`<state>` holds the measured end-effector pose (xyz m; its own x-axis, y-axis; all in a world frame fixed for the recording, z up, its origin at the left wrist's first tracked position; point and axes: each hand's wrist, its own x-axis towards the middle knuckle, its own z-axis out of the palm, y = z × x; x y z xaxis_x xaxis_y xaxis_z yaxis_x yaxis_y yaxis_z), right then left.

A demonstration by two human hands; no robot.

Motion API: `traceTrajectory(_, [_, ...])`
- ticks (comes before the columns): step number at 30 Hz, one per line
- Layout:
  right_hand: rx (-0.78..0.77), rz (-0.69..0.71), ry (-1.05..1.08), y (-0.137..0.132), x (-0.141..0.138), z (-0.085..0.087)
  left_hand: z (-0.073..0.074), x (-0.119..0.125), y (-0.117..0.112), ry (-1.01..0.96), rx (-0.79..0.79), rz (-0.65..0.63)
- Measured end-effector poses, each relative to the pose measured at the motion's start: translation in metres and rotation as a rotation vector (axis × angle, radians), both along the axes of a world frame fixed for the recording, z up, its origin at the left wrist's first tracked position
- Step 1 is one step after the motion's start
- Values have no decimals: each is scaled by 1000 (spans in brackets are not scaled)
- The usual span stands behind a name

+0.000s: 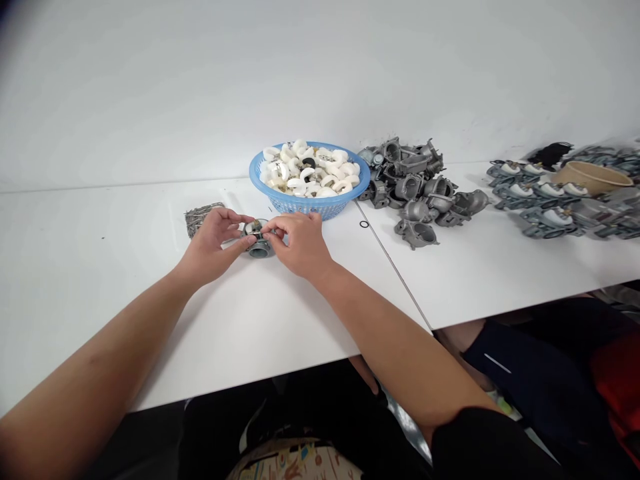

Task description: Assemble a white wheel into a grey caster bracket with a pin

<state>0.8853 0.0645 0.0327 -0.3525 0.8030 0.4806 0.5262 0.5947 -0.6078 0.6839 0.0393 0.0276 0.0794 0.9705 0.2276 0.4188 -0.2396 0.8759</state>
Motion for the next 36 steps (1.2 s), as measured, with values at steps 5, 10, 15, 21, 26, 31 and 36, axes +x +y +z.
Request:
traceTrajectory(5, [-7,29,23,0,1,0,2,0,0,8,-17,-8])
traceTrajectory(10, [-93,46,76,-1,3,0,3,1,1,-14,-1,-39])
traceTrajectory(15, [-49,59,84,0,4,1,5,0,0,2,13,-45])
traceTrajectory(21, [-255,54,22,0,5,-3,3,-1,0,49,7,-31])
traceTrajectory(26, [-433,92,78,3,-3,-17,3,-2,0,93,-2,6])
traceTrajectory(31, [-434,100,164,10,-9,-27,2,-2,-1,89,-3,-7])
traceTrajectory(36, [-415,96,72,4,-4,-17,4,1,-3,82,-15,0])
